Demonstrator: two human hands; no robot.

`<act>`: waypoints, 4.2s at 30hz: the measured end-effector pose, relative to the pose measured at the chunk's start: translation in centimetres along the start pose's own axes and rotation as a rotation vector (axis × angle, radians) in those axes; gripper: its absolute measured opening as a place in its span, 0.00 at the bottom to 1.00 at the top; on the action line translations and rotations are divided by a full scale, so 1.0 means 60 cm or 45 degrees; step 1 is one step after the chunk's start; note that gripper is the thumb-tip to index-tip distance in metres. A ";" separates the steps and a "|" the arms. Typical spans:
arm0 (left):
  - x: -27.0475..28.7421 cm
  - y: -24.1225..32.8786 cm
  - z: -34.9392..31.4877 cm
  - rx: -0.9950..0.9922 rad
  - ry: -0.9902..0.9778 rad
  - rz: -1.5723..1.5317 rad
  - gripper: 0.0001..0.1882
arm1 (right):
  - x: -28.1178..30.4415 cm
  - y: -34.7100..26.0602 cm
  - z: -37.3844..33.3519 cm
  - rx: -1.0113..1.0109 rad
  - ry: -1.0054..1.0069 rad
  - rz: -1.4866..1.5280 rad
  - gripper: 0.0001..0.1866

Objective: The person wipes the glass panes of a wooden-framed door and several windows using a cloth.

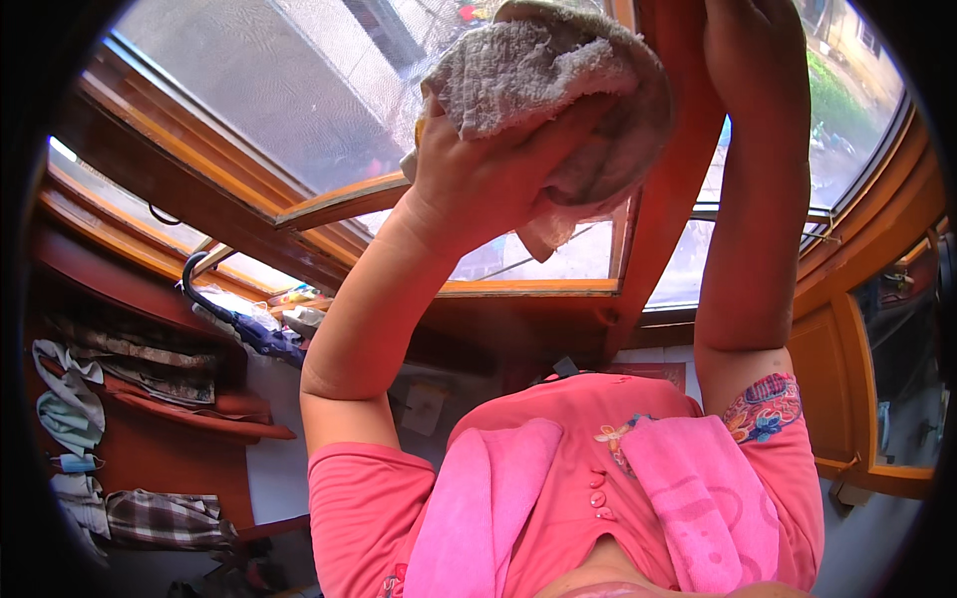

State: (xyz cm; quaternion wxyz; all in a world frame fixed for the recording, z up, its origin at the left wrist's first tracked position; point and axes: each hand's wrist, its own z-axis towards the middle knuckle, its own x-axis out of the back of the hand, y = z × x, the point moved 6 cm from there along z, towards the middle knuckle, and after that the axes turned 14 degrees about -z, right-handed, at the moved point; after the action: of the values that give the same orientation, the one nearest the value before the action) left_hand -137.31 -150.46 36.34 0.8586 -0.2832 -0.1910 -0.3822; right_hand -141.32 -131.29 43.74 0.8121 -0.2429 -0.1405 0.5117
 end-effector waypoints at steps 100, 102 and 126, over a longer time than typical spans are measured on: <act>0.168 -0.039 -0.343 0.850 1.574 -1.912 0.28 | 0.018 0.059 0.016 -0.121 0.116 -0.773 0.45; 0.189 -0.040 -0.290 0.658 1.413 -2.347 0.31 | 0.021 0.058 0.011 -0.186 0.112 -0.782 0.45; 0.272 -0.206 -0.268 0.721 0.799 0.400 0.19 | 0.032 0.052 0.004 -0.294 0.162 -0.757 0.49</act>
State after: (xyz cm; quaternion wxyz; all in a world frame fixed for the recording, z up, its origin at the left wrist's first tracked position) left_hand -134.62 -176.34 37.13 0.9662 0.0671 0.0269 -0.2473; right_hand -142.95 -128.41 42.22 0.9002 -0.3131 -0.2115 0.2165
